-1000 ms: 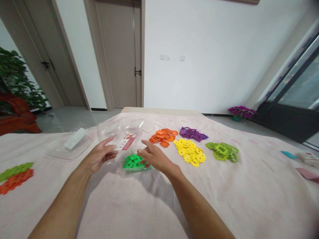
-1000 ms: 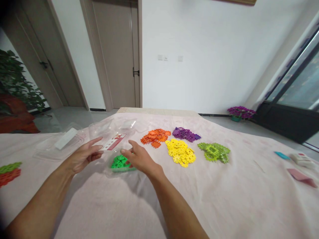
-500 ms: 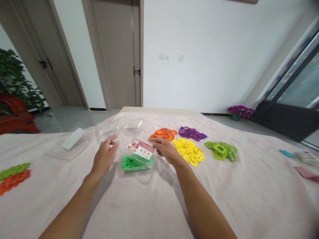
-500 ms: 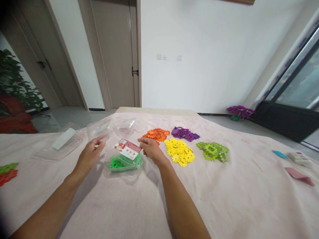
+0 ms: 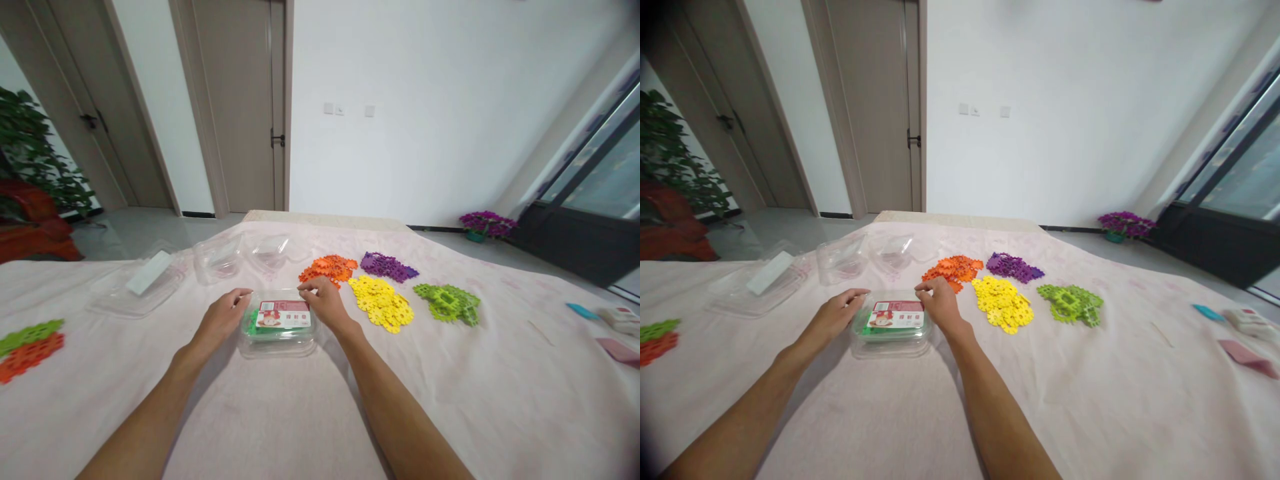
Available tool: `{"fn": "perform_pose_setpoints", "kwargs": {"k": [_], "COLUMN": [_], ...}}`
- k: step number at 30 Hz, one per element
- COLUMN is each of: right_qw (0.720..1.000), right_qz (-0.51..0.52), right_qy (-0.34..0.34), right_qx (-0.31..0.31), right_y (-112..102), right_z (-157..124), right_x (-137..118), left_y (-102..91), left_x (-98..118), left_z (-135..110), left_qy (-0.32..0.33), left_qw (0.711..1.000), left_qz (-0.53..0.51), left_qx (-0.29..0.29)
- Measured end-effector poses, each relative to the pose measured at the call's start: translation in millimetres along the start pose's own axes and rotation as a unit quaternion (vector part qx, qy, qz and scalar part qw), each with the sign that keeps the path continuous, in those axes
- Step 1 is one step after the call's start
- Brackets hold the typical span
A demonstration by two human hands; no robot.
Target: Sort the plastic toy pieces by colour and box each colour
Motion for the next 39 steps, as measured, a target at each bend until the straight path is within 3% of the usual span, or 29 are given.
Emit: {"fn": "perform_pose_setpoints", "kwargs": {"k": [3, 9, 20, 31, 36, 39], "right_qw": [1.000, 0.998, 0.998, 0.994, 0.994, 0.987], "right_qz": [-0.012, -0.015, 0.047, 0.086, 0.083, 0.124], "right_qy": [0.013, 0.043, -0.003, 0.046, 0.053, 0.094], "right_qx": [0.024, 0.032, -0.046, -0.051, -0.056, -0.044], "right_y": [2, 4, 5, 9, 11, 12], "right_z": [1, 7, 14, 13, 12, 10], "right_x": [0, -4, -5, 3, 3, 10], "left_y": [-1.5, -3.7, -0.5, 1.8, 3.5, 5.2], "left_x": [2, -6, 0, -5, -8, -12], "left_z": [-2, -6, -28, -39, -38, -36], "left_qy": [0.011, -0.032, -0.096, -0.096, -0.087, -0.084], "left_qw": [0.999, 0.992, 0.947, 0.908, 0.908, 0.909], "left_qz": [0.003, -0.066, -0.120, -0.220, -0.233, -0.241], "left_qx": [-0.039, -0.108, -0.283, -0.344, -0.337, -0.331]}}
Point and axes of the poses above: each hand's wrist, its own z-axis towards the middle knuckle, its own y-axis out of the palm, x = y × z, the point moved 5 cm from there along z, towards the middle knuckle, and after that the axes turned 10 degrees about z, right-handed, at the moved point
